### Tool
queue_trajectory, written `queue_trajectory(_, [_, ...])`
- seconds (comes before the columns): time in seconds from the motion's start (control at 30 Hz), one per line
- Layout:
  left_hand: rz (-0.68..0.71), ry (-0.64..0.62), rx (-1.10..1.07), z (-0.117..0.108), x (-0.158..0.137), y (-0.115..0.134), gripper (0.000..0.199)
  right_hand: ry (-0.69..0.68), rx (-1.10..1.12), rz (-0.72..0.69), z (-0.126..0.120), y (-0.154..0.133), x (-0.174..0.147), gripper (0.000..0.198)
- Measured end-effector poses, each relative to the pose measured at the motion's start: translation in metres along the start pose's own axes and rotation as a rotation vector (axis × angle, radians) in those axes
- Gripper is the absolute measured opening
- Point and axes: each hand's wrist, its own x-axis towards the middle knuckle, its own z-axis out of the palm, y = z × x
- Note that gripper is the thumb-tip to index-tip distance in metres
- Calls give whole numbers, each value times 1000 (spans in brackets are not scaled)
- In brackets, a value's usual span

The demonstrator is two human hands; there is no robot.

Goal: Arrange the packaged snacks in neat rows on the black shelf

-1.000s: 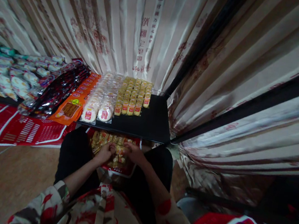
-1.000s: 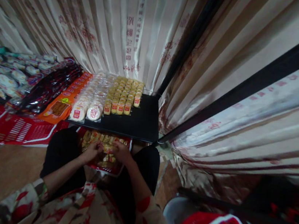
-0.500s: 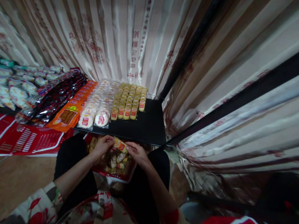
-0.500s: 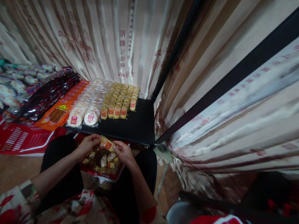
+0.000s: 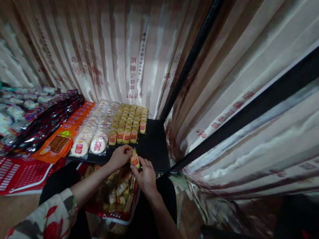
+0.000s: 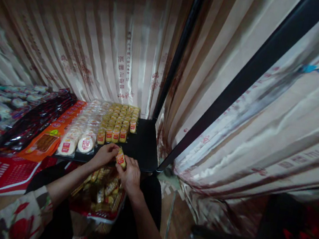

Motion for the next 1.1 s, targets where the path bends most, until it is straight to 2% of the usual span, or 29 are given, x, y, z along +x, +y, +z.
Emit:
queue_trajectory(0.23, [34, 117, -43, 31, 30, 25, 21, 218, -29, 115, 8, 25, 43, 36])
queue_trajectory(0.37, [82, 128, -122, 43, 39, 36, 26, 292, -36, 168, 11, 35, 76, 36])
queue_trajectory(0.67, [98, 114, -101, 59, 59, 36, 27, 281, -14, 224, 21, 40, 127, 37])
queue_trajectory(0.97, [7, 73, -140, 64, 64, 32, 43, 324, 32, 157, 33, 55, 141, 35])
queue_trajectory(1.1, [21, 69, -214, 74, 70, 24, 48, 329, 61, 115, 31, 59, 145, 45])
